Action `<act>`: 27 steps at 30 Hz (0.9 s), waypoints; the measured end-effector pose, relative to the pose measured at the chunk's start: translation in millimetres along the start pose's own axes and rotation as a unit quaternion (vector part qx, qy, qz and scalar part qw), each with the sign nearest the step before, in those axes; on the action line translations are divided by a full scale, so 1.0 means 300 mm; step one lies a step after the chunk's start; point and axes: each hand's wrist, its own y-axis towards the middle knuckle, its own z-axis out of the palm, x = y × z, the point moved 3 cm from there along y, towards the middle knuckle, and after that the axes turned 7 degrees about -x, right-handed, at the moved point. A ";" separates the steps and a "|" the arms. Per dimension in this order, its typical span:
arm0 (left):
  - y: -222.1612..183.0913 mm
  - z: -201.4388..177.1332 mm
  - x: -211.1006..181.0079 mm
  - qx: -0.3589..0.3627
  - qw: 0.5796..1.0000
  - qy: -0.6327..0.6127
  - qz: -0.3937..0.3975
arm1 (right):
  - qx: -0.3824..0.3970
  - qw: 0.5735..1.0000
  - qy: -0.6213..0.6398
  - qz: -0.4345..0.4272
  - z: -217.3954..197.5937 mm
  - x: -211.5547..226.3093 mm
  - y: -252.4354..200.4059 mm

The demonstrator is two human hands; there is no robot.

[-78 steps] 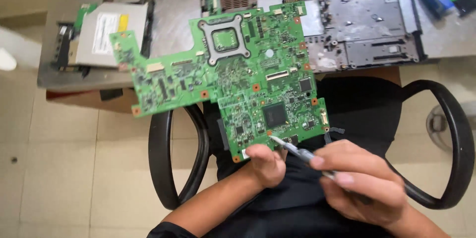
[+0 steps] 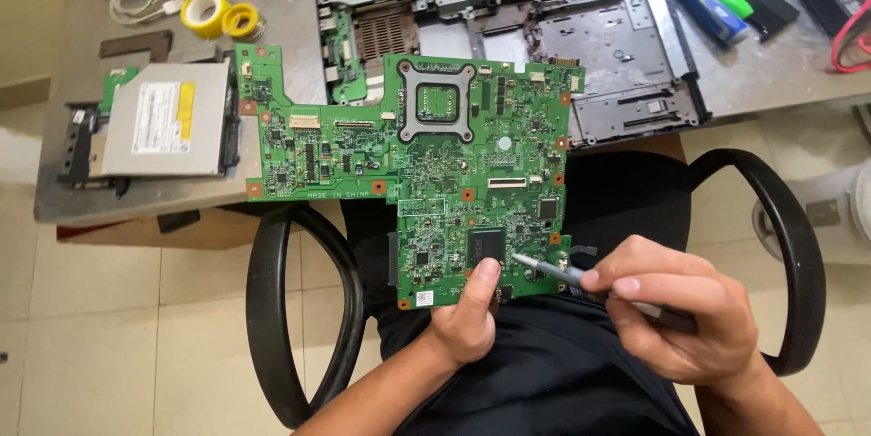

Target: Measuring or inspecting various components on a laptop motherboard using a probe.

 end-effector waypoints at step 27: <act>-0.036 -0.091 0.028 -0.033 0.981 -0.058 0.182 | -0.327 0.817 0.263 0.396 -0.033 -0.130 -0.005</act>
